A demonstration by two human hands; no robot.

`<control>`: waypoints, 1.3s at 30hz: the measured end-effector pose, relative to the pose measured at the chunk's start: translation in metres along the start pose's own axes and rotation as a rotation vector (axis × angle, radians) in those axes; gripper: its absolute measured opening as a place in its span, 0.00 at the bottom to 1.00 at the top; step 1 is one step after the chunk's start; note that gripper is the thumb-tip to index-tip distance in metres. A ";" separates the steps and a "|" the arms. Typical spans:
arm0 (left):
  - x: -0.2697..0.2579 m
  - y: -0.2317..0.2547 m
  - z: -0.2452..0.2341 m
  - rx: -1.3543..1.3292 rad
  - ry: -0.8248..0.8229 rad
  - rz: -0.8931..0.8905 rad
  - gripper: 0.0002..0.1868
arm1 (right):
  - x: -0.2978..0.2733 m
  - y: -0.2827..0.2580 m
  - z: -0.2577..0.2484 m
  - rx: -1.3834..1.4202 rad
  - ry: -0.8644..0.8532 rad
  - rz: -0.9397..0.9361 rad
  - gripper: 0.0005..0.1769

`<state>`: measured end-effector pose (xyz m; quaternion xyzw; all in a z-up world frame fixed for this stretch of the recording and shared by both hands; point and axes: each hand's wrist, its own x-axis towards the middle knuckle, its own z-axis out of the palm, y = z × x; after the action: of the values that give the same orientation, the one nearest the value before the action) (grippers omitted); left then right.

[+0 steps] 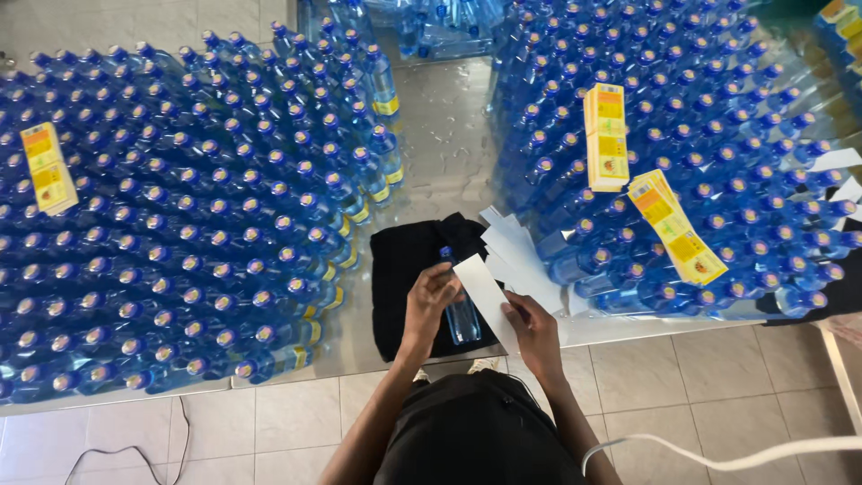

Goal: The person repeatedly picks up blue plastic bottles from a large stack, places them on a black cloth, and applies yellow labels to them by hand. After labeling, the person places the bottles back onto the stack. The process is repeated continuously throughout the video.

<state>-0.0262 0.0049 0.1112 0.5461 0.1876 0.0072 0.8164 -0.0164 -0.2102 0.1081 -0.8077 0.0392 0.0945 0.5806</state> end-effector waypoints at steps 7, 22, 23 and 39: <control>-0.003 0.012 -0.019 -0.026 0.082 0.024 0.16 | -0.010 -0.041 0.033 -0.277 0.033 -0.324 0.22; -0.016 0.028 -0.037 -0.003 -0.041 0.041 0.10 | -0.006 -0.069 0.091 -0.317 0.055 -0.657 0.25; -0.015 0.029 -0.036 0.006 -0.046 0.039 0.10 | -0.008 -0.073 0.091 -0.254 0.043 -0.574 0.25; -0.016 0.046 -0.010 0.085 -0.017 0.040 0.11 | -0.008 -0.077 0.073 -0.125 0.086 -0.378 0.20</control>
<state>-0.0356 0.0294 0.1541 0.5839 0.1700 0.0110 0.7937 -0.0183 -0.1164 0.1589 -0.8384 -0.0943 -0.0488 0.5346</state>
